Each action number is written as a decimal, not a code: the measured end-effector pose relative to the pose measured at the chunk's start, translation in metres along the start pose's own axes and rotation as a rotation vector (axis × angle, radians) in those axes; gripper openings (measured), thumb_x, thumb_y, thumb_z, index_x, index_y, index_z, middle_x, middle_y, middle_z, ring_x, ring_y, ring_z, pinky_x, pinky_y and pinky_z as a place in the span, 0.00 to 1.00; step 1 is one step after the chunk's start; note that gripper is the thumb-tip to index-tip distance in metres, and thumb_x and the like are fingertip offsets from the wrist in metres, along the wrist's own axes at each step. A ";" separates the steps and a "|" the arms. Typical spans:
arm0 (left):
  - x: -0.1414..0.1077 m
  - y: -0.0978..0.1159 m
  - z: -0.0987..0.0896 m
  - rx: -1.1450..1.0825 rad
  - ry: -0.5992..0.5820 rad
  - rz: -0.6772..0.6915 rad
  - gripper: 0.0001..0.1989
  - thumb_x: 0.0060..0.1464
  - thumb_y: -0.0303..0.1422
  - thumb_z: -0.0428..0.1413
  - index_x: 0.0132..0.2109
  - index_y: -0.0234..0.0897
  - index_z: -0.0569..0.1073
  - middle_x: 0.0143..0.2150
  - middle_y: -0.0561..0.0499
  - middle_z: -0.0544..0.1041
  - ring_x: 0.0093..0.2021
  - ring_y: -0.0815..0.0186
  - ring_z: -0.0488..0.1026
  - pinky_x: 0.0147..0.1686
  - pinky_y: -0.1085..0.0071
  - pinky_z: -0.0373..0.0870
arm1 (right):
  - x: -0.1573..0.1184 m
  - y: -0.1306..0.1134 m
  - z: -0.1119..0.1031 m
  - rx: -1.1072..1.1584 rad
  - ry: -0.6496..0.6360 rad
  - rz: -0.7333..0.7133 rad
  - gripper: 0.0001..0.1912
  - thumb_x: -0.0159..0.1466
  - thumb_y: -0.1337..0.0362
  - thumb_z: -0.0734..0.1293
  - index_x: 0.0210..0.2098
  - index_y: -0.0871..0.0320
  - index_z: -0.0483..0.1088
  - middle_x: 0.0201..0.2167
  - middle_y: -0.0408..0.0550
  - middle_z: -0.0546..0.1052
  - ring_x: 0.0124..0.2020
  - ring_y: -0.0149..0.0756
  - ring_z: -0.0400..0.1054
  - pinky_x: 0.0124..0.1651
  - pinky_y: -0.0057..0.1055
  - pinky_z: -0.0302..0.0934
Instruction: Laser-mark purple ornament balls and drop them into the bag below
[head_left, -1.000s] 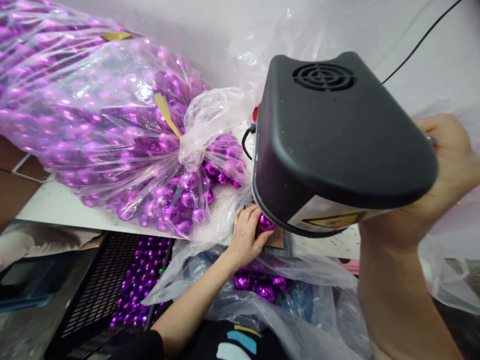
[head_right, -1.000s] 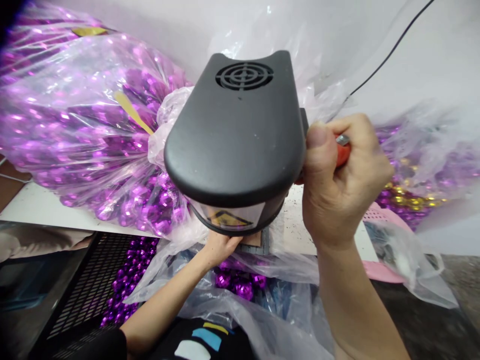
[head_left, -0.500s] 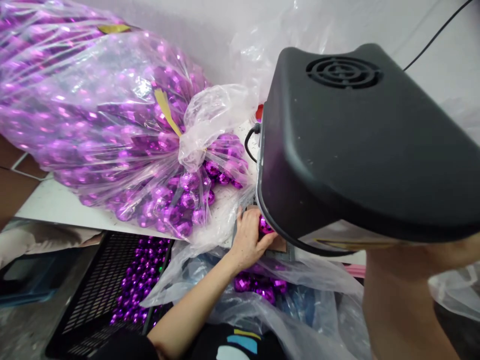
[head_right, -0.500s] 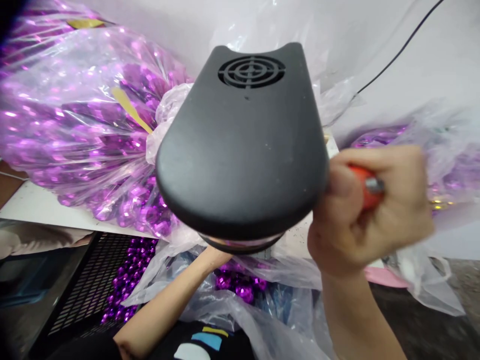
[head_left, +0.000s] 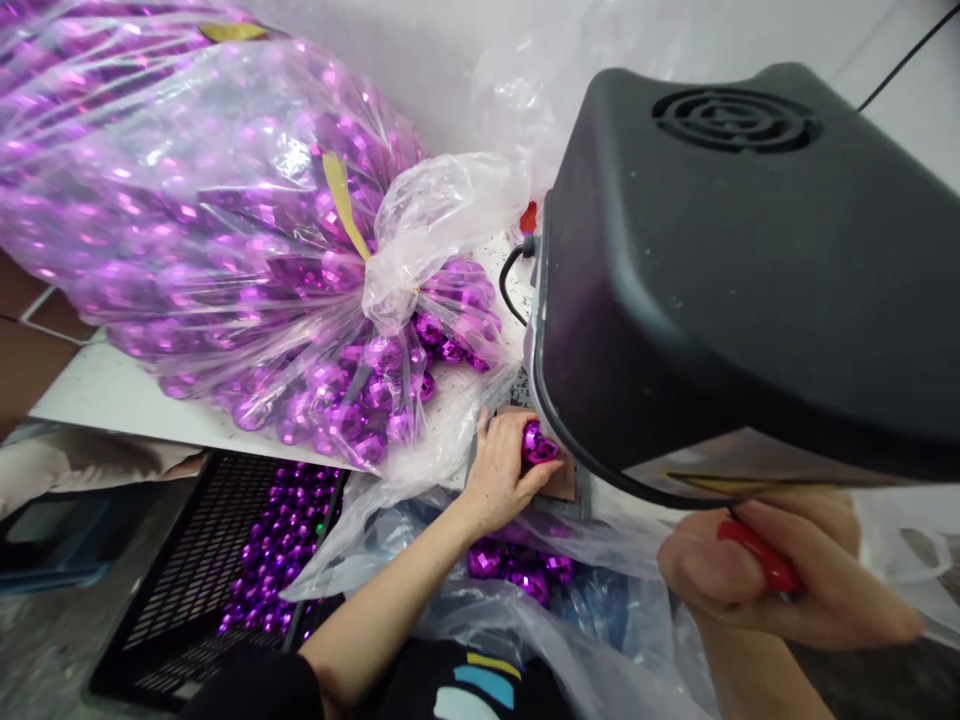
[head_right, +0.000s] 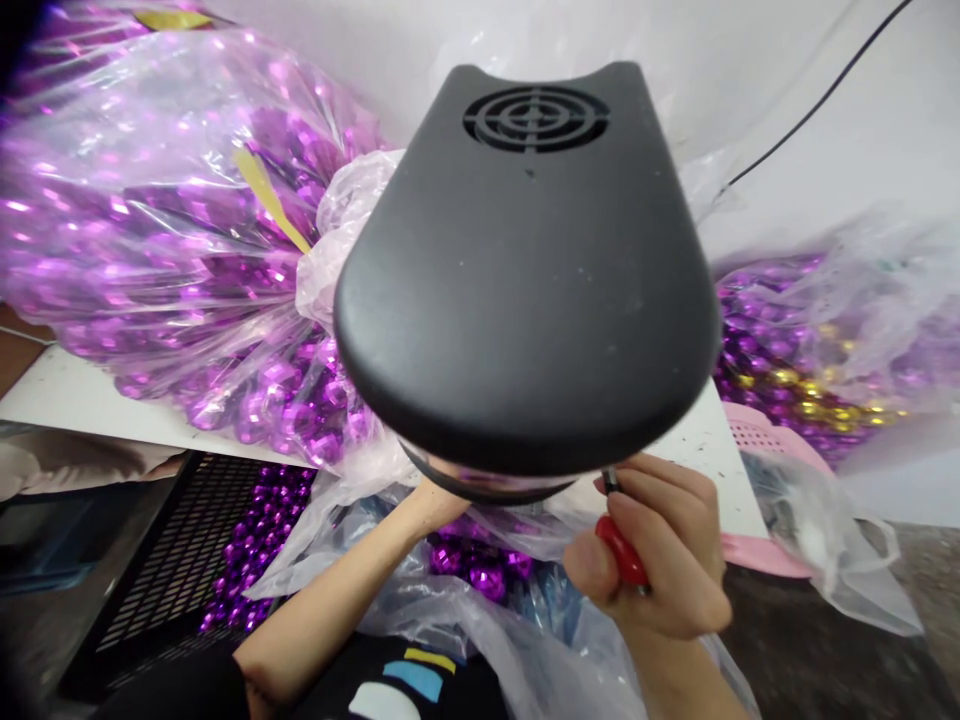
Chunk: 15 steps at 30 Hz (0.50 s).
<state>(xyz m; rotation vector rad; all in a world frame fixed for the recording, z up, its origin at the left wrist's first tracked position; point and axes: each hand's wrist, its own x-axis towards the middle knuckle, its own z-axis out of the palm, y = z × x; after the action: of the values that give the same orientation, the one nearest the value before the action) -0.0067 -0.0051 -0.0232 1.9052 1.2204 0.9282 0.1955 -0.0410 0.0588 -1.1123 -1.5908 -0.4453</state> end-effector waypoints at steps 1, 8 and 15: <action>0.000 -0.001 0.001 0.001 0.013 0.003 0.23 0.59 0.42 0.59 0.59 0.40 0.67 0.53 0.42 0.75 0.57 0.51 0.70 0.68 0.42 0.51 | 0.001 0.000 0.004 0.017 0.061 -0.064 0.11 0.58 0.56 0.67 0.28 0.57 0.66 0.27 0.48 0.73 0.32 0.38 0.72 0.32 0.38 0.64; 0.000 -0.003 0.003 0.023 0.015 0.027 0.23 0.60 0.42 0.58 0.58 0.38 0.65 0.53 0.43 0.74 0.58 0.53 0.69 0.71 0.44 0.41 | 0.006 -0.004 0.021 0.035 0.200 -0.167 0.11 0.60 0.60 0.64 0.25 0.61 0.64 0.25 0.48 0.71 0.30 0.35 0.70 0.31 0.34 0.62; 0.002 0.000 0.000 -0.004 0.006 0.002 0.22 0.61 0.43 0.57 0.57 0.38 0.66 0.54 0.42 0.74 0.58 0.53 0.69 0.70 0.45 0.41 | -0.005 -0.001 0.024 -0.002 0.174 -0.161 0.05 0.59 0.63 0.63 0.30 0.58 0.64 0.30 0.48 0.72 0.35 0.37 0.70 0.35 0.38 0.65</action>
<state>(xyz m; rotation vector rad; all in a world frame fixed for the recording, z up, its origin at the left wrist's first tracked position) -0.0063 -0.0037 -0.0223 1.9025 1.2192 0.9377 0.1806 -0.0254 0.0460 -0.9247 -1.5317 -0.6337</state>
